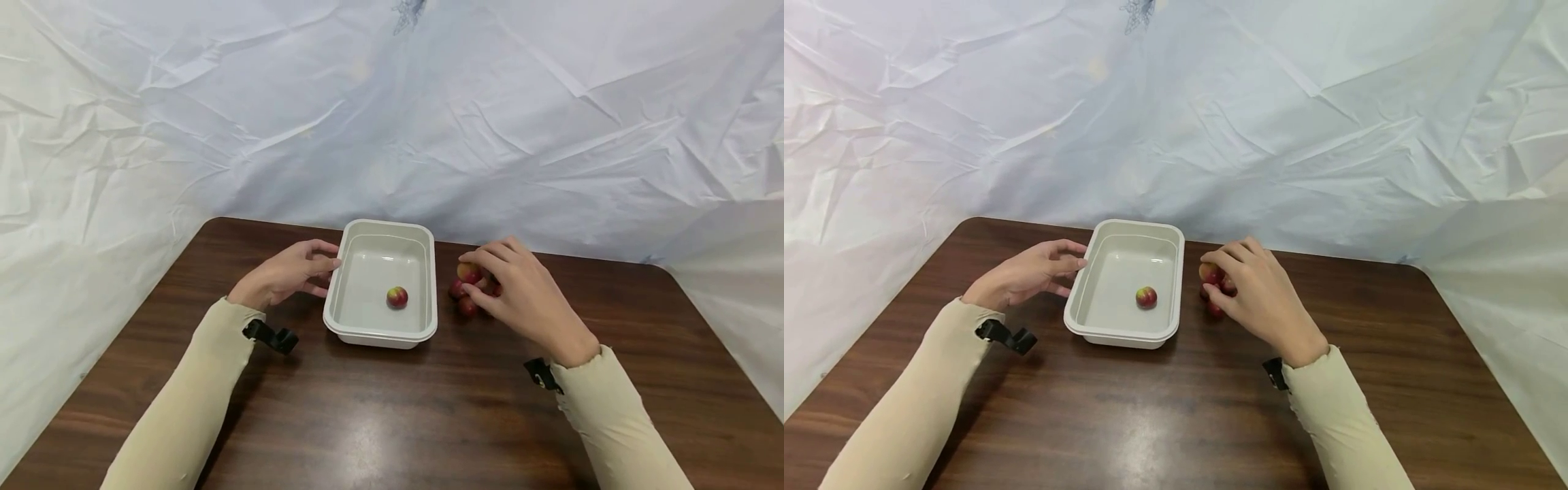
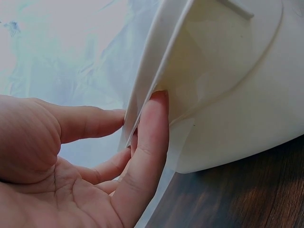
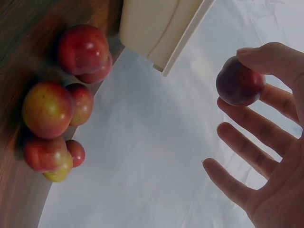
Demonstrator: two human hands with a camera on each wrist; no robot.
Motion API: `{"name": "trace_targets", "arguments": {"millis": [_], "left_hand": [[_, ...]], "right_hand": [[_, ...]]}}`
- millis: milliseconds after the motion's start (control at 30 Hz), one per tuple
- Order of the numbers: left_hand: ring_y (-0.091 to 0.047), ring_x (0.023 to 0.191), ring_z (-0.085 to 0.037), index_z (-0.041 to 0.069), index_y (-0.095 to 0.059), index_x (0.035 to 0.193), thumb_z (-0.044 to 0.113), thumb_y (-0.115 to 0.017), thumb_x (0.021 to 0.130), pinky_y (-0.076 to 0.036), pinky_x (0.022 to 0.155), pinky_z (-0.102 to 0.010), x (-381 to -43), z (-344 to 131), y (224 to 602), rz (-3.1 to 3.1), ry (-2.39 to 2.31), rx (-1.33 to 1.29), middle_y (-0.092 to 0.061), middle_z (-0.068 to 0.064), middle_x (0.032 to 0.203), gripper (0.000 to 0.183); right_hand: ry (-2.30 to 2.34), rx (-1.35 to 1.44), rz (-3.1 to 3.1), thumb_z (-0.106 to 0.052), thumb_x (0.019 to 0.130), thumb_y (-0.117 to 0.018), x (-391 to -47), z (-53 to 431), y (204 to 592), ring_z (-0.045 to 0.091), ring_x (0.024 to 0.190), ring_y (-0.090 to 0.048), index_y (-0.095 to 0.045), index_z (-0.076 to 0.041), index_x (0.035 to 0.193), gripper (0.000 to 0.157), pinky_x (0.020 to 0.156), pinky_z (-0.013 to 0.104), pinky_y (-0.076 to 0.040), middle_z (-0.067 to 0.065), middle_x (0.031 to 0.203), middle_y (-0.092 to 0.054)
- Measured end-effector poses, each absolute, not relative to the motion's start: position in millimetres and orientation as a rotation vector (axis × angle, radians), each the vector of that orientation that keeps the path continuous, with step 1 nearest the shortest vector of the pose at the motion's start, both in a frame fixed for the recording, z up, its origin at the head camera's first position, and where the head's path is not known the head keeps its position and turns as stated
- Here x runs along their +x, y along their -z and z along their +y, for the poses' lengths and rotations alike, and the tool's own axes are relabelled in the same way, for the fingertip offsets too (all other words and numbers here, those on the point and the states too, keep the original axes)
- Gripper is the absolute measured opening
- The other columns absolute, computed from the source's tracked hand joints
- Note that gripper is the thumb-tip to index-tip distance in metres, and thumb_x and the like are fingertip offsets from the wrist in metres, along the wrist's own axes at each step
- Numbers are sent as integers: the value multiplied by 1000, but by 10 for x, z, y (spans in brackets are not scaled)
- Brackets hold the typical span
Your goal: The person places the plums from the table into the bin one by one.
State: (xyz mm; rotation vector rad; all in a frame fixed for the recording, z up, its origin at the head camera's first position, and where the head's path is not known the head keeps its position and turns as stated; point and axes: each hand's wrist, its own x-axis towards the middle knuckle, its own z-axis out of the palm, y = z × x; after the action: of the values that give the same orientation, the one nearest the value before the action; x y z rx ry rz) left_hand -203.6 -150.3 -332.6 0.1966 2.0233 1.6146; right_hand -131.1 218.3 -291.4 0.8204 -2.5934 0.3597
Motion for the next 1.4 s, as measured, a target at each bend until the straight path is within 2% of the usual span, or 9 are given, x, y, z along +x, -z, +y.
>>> {"name": "trace_targets", "arguments": {"millis": [300, 567, 867, 1067, 1267, 1400], "left_hand": [[-65, 115, -35, 2, -34, 151, 20, -55, 107, -62, 89, -44, -2034, -1494, 3327, 2029, -1609, 214, -55, -27, 138, 52], [-65, 115, -35, 1, -34, 151, 21, -55, 107, -62, 89, -44, -2019, -1503, 3319, 2029, -1607, 218, -55, -28, 138, 52], [-65, 116, -34, 2, -34, 151, 21, -55, 107, -62, 89, -44, -2032, -1506, 3331, 2030, -1605, 222, -56, -26, 137, 53], [-65, 114, -33, 2, -34, 151, 22, -55, 107, -62, 89, -44, -2044, -1498, 3328, 2032, -1605, 224, -56, -25, 137, 52], [-65, 115, -32, 4, -35, 150, 21, -55, 107, -62, 89, -45, -2039, -1489, 3314, 2021, -1615, 206, -56, -25, 138, 50], [-64, 117, -34, 3, -34, 151, 21, -55, 107, -62, 90, -45, -2040, -1489, 3319, 2027, -1606, 212, -56, -25, 138, 52]], "right_hand": [[-410, 825, -2608, -24, 90, -80, -1347, 2098, 2900, 19, 108, -54, -72, -17, 119, 32, 91, 44, -49, -1, 116, -70], [-390, 860, -2607, -23, 90, -78, -1389, 1987, 2922, 20, 106, -55, -72, -16, 116, 28, 90, 41, -50, 0, 114, -71], [-391, 879, -2615, -26, 91, -78, -1413, 1869, 2977, 22, 109, -56, -72, -16, 119, 30, 93, 45, -49, 1, 116, -71], [-388, 885, -2620, -27, 92, -76, -1420, 1814, 3000, 21, 110, -56, -72, -17, 119, 29, 87, 42, -53, 0, 117, -71], [-400, 954, -2592, -25, 92, -76, -1430, 1779, 3024, 22, 109, -57, -72, -12, 121, 31, 95, 41, -51, 1, 115, -72], [-398, 962, -2592, -25, 93, -76, -1432, 1776, 3038, 22, 108, -57, -72, -12, 121, 32, 95, 40, -51, 1, 115, -72]]}}
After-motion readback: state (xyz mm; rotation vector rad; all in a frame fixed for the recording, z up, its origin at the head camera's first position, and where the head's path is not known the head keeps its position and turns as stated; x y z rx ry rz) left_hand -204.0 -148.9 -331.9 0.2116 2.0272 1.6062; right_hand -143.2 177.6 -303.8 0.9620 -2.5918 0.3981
